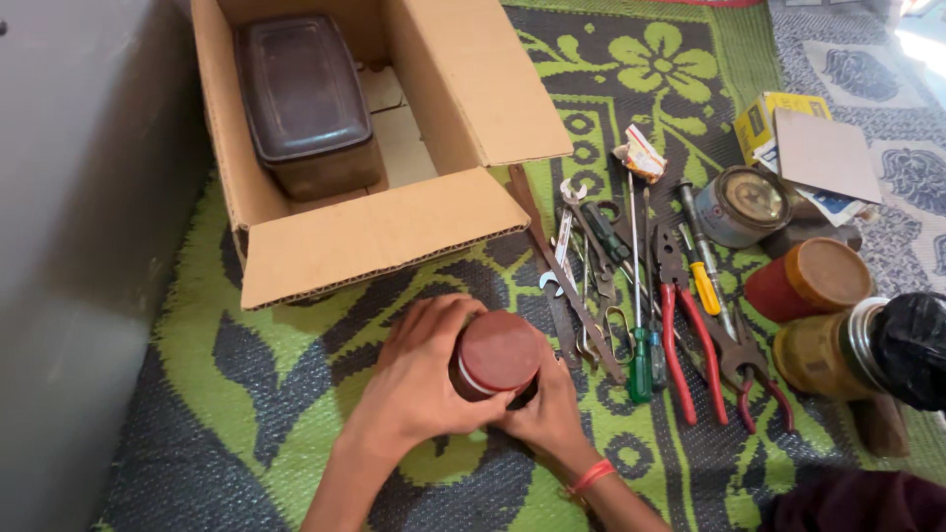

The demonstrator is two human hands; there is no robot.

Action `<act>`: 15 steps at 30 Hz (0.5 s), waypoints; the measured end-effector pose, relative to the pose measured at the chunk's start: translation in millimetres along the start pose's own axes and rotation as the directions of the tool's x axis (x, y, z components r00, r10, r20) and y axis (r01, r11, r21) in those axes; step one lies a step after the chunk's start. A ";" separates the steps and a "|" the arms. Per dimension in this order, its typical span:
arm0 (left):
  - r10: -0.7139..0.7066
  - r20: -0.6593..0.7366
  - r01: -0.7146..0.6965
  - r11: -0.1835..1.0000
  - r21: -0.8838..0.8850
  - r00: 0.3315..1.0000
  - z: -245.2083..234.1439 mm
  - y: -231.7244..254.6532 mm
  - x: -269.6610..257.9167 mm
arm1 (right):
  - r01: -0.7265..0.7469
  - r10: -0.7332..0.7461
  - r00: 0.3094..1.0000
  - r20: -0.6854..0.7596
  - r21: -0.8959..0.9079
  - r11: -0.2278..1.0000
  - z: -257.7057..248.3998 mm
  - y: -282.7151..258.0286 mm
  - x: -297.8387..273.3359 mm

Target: The person places a plastic container into a cardboard box, then opens a red cylindrical tin to remove and reinsert small items including tape and packets. The person then opens a second orange tin containing nails and screws, closes it, and briefly handles a black plastic bag.

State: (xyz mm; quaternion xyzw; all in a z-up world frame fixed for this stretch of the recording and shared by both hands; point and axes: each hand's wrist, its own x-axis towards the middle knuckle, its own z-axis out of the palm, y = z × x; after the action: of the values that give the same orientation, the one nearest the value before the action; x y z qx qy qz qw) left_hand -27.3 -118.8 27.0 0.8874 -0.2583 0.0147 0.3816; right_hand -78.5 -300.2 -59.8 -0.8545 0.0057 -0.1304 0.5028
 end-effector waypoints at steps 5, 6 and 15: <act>-0.033 -0.030 0.030 0.996 -0.087 0.999 20.9 9.8 -1.0 | 0.055 -0.056 0.998 0.027 0.015 0.998 1.4 19.9 -2.8; -0.015 -0.082 0.010 0.998 -0.062 0.997 29.1 12.2 -0.3 | 0.070 -0.070 0.998 0.006 0.006 0.998 3.3 23.7 -2.6; 0.041 -0.319 -0.087 0.988 -0.128 0.947 66.5 -1.5 -10.7 | 0.102 -0.102 0.995 0.001 -0.013 0.995 2.4 27.8 -6.2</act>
State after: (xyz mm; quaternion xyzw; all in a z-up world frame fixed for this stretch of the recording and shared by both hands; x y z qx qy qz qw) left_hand -47.3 -158.6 -23.5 0.8356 -0.2231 0.1505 0.4789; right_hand -80.6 -311.0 -86.2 -0.8569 -0.0370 -0.1556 0.4901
